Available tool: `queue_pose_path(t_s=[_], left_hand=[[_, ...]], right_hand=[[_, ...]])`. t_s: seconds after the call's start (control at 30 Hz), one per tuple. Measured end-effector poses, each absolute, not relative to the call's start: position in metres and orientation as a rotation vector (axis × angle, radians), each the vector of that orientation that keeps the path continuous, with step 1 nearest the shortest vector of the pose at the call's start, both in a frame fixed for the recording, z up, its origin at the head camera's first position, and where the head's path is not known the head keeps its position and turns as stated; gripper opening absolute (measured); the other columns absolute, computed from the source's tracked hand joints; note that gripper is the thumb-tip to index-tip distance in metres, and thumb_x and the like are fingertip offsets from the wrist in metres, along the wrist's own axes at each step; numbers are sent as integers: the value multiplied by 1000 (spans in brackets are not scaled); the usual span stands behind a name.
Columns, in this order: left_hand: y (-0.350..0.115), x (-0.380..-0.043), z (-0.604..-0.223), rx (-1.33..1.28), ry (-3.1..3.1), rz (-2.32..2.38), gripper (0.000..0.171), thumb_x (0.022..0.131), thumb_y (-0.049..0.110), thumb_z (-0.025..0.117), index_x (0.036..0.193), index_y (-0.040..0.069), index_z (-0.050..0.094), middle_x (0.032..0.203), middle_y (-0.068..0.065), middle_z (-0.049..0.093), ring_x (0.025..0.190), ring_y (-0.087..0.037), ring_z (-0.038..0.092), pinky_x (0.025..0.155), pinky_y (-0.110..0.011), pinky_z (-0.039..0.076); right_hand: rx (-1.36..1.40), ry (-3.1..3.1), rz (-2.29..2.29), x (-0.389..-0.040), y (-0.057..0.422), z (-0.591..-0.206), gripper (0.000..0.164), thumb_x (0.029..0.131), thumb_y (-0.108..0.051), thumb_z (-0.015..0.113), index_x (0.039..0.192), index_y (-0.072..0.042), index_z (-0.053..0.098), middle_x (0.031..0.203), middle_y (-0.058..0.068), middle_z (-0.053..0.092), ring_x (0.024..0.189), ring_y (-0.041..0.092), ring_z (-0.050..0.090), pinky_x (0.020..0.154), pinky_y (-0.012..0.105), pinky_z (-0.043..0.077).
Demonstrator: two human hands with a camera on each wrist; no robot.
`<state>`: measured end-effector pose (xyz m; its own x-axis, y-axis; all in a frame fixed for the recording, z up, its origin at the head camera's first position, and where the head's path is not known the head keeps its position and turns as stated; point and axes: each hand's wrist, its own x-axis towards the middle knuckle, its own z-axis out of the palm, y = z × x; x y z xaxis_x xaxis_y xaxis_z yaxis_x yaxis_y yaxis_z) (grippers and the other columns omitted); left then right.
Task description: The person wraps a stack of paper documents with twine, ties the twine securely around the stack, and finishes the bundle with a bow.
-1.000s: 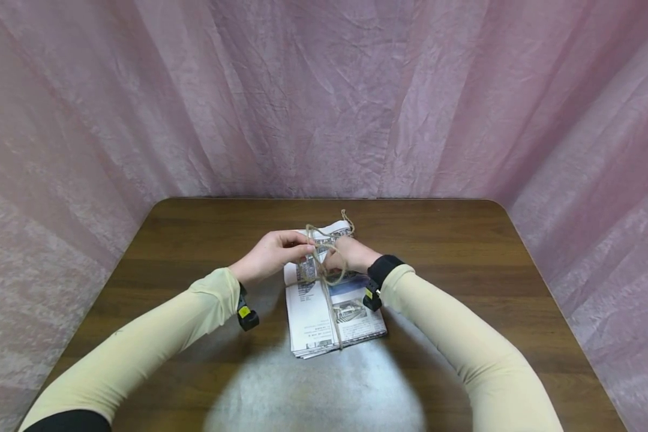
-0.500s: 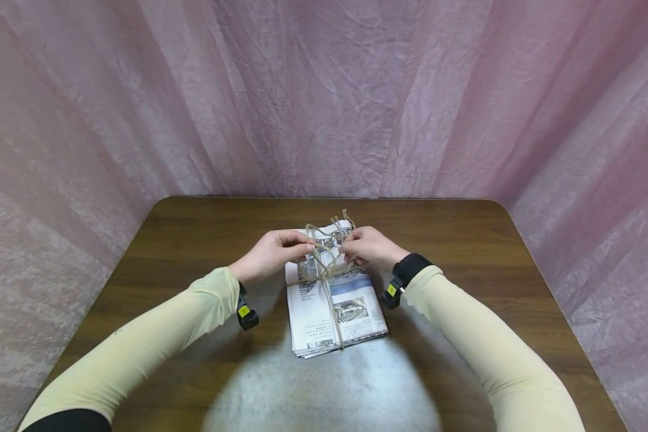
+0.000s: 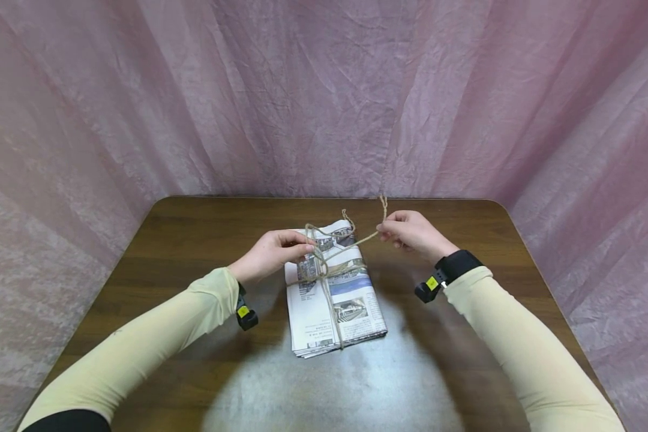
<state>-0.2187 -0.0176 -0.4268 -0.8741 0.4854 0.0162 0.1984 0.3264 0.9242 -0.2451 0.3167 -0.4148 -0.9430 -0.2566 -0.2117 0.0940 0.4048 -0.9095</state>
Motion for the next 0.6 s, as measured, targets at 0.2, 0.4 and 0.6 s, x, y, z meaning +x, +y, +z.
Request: queue_pose_path(t_s=[0.2,0.4,0.6], left_hand=[[-19,-219,-428,608,2319,1582,24,100,22,70,117,6,75,103,-6,71,89,-20,64,89,-58,52],[-19,-220,-430,601,2284,1613,21,100,16,70,116,4,74,109,-4,73,93,-21,65,86,-44,55],[-19,-220,-431,599,2302,1582,24,99,15,69,120,2,72,115,-2,72,105,-21,65,85,-33,53]], right_hand=[[-77,2346,-1623,-240,339,-408,35,101,-27,65,113,6,60,84,-1,66,59,5,48,51,23,36],[-47,2323,-1782,-236,356,-402,29,101,-28,67,105,0,64,83,-5,67,60,3,51,50,20,38],[-35,2319,-1886,-233,364,-394,26,101,-29,67,103,-3,65,83,-6,68,58,5,52,47,21,37]])
